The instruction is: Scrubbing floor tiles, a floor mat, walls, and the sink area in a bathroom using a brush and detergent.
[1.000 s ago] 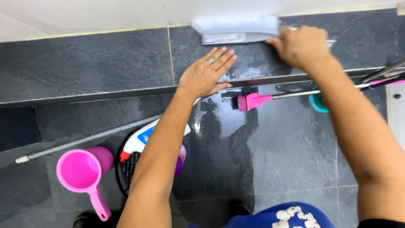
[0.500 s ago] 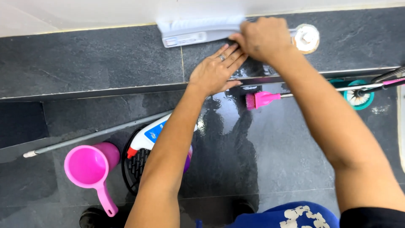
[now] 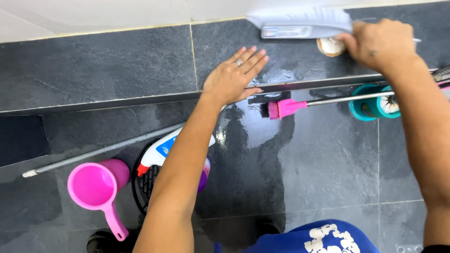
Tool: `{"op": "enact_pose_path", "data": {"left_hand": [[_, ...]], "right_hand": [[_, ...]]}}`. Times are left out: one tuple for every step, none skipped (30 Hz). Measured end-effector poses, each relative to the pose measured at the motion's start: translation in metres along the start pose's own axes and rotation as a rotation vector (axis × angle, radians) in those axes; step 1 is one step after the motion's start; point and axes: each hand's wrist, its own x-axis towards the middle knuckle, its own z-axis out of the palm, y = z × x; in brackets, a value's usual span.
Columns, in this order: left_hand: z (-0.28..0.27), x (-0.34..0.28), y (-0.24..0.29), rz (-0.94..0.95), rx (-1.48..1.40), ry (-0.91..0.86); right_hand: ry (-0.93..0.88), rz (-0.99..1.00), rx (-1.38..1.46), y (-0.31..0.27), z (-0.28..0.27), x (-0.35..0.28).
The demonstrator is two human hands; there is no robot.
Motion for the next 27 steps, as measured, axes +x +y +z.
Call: {"op": "enact_pose_path", "data": {"left_hand": [[-0.001,0.002,0.000,0.004,-0.001,0.003],[0.000,0.001,0.000,-0.001,0.001,0.005],[0.001,0.001,-0.001,0.010,0.007,0.011],[0.002,0.000,-0.001,0.021,0.014,0.017],[0.001,0.001,-0.001,0.021,0.018,0.021],[0.001,0.002,0.000,0.016,0.025,0.016],[0.000,0.001,0.000,0.009,0.034,0.006],[-0.002,0.001,-0.001,0.007,0.041,0.005],[-0.004,0.001,0.000,0.004,0.017,0.004],[-0.005,0.002,0.001,0.001,-0.006,0.004],[-0.005,0.002,0.001,-0.005,-0.006,0.004],[-0.004,0.003,0.002,-0.007,-0.011,-0.001],[-0.004,0.003,0.003,-0.012,-0.015,-0.007],[-0.006,0.005,0.004,-0.023,-0.015,-0.009],[-0.008,0.005,0.005,-0.063,0.000,-0.077],[-0.009,0.006,0.006,-0.103,0.014,-0.144],[-0.010,0.006,0.006,-0.122,0.014,-0.148],[-0.010,0.006,0.006,-0.152,-0.016,-0.212],[-0.010,0.007,0.005,-0.193,-0.046,-0.270],[-0.005,0.006,0.003,-0.223,-0.048,-0.266],[-0.001,0.001,0.004,-0.151,-0.015,-0.169],[0.003,-0.004,0.005,-0.080,0.019,-0.072],[0.002,0.000,0.006,-0.078,0.020,-0.068],[0.000,0.003,0.006,-0.054,0.010,-0.043],[-0.005,0.005,0.006,-0.027,0.002,-0.019],[-0.002,0.006,0.007,-0.022,0.004,-0.017],[0.000,0.005,0.006,-0.051,0.005,-0.027]], "right_hand": [[0.006,0.015,-0.034,0.016,0.007,-0.006],[0.009,0.011,-0.035,0.005,-0.008,-0.005],[-0.024,0.035,-0.012,-0.005,-0.024,-0.003],[-0.056,0.061,0.011,-0.016,-0.039,-0.002],[-0.051,0.060,0.009,-0.026,-0.039,0.005],[-0.023,0.029,0.028,-0.036,-0.039,0.012],[0.006,-0.005,0.053,-0.050,-0.038,0.019],[0.011,-0.008,0.056,-0.069,-0.042,0.030],[0.039,-0.047,0.107,-0.089,-0.046,0.040],[0.067,-0.087,0.157,-0.108,-0.050,0.049],[0.066,-0.093,0.157,-0.126,-0.055,0.057],[0.122,-0.143,0.222,-0.144,-0.059,0.064],[0.176,-0.197,0.290,-0.162,-0.062,0.070],[0.174,-0.207,0.294,-0.173,-0.064,0.075],[0.184,-0.213,0.323,-0.185,-0.065,0.079],[0.194,-0.218,0.353,-0.197,-0.066,0.083],[0.191,-0.236,0.359,-0.194,-0.065,0.081],[0.205,-0.235,0.367,-0.191,-0.063,0.080],[0.221,-0.246,0.371,-0.188,-0.063,0.081],[0.219,-0.276,0.372,-0.174,-0.061,0.079],[0.197,-0.257,0.335,-0.163,-0.059,0.074],[0.176,-0.238,0.297,-0.150,-0.056,0.069],[0.178,-0.236,0.294,-0.129,-0.050,0.062],[0.173,-0.225,0.223,-0.107,-0.045,0.055],[0.168,-0.211,0.154,-0.088,-0.042,0.048],[0.171,-0.207,0.152,-0.063,-0.031,0.038],[0.130,-0.175,0.095,-0.040,-0.023,0.033]]}}
